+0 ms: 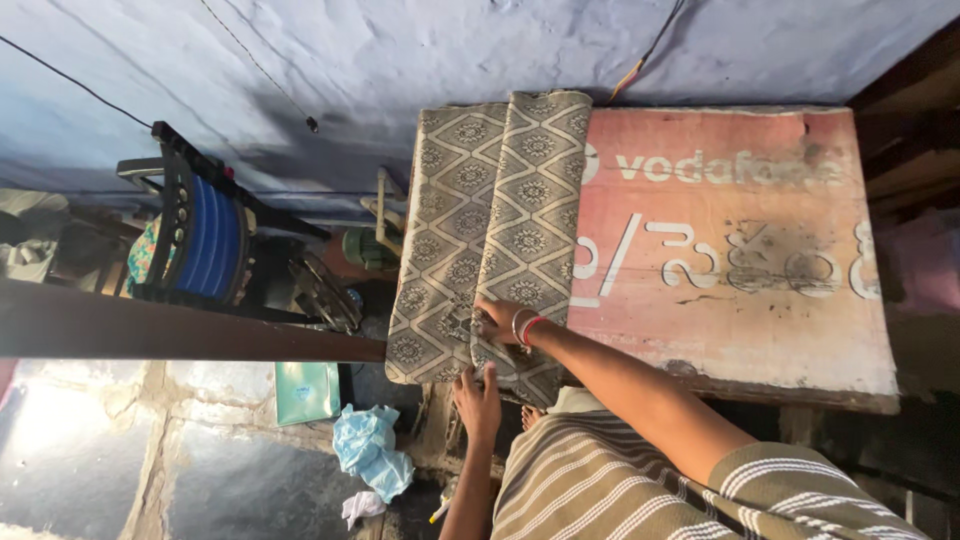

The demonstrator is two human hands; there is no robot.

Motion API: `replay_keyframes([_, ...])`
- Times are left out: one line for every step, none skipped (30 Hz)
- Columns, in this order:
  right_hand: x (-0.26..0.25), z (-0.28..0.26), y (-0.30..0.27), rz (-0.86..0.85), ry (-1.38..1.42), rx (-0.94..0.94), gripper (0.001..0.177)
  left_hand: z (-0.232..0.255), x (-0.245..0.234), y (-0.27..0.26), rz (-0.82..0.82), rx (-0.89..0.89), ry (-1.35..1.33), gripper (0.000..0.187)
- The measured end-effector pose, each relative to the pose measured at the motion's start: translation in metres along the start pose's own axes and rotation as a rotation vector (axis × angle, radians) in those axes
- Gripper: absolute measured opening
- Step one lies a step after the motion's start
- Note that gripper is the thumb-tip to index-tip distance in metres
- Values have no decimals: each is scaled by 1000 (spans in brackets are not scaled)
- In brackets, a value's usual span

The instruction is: The person cleans the underside and top surface of a wooden table using a blue cloth. They then unroll a red Vodafone advertisement mat and place it on the table, followed by spreading a patterned cloth over the mat. Finally, they place a black pouch and a small white box onto the covered table.

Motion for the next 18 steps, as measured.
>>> replay_keyframes([-2, 3, 2, 10, 46, -5, 67, -3, 4, 0, -30, -39, -3, 60])
replay_keyframes([-6, 7, 4, -15, 86, 61, 67, -7, 7, 3, -58, -75, -5, 71])
replay_keyframes([-11, 11, 3, -41, 127, 126, 67, -9, 7, 6, -42, -36, -14, 65])
replay_keyframes([-15, 14, 3, -66, 171, 192, 67, -11, 6, 13, -29, 5, -20, 60])
replay_keyframes([-22, 15, 5, 12, 194, 191, 63, -11, 3, 19, -14, 45, -25, 55])
replay_keyframes([-28, 17, 8, 89, 216, 192, 60, -8, 1, 23, -28, 61, -73, 54])
replay_keyframes([-34, 22, 13, 166, 238, 192, 57, -3, -4, 27, -42, 77, -122, 53])
replay_keyframes([-40, 29, 20, 229, 232, 178, 56, 5, -10, 24, -55, 84, -169, 53])
replay_keyframes([-51, 38, 33, 293, 225, 163, 55, 15, -14, 22, -104, 38, -175, 52])
replay_keyframes([-63, 45, 48, 354, 217, 143, 55, 27, -18, 19, -149, -9, -180, 51])
replay_keyframes([-73, 53, 62, 436, 203, 132, 53, 38, -21, 18, -194, -55, -186, 50])
replay_keyframes([-83, 62, 77, 513, 188, 119, 52, 47, -26, 15, -183, -63, -189, 49])
replay_keyframes([-96, 67, 93, 585, 142, 45, 52, 54, -29, 14, -172, -71, -192, 49])
replay_keyframes([-111, 71, 110, 658, 99, -32, 52, 57, -30, 15, -159, -77, -193, 49])
replay_keyframes([-125, 74, 125, 729, 56, -110, 53, 55, -30, 16, -135, -139, -207, 48])
replay_keyframes([-139, 80, 143, 681, 34, -33, 53, 49, -30, 16, -103, -201, -220, 49])
replay_keyframes([-154, 86, 160, 632, 11, 43, 52, 41, -30, 16, -71, -262, -233, 49])
replay_keyframes([-161, 91, 174, 574, -9, 121, 52, 33, -32, 14, -47, -179, -168, 50])
Point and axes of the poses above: each hand's wrist, its own y-axis towards the middle knuckle, its own x-axis out of the palm, z = x × y, the point moved 3 cm from there along y, towards the middle knuckle, and after that the axes turned 7 degrees about x, right-handed, at the moved point
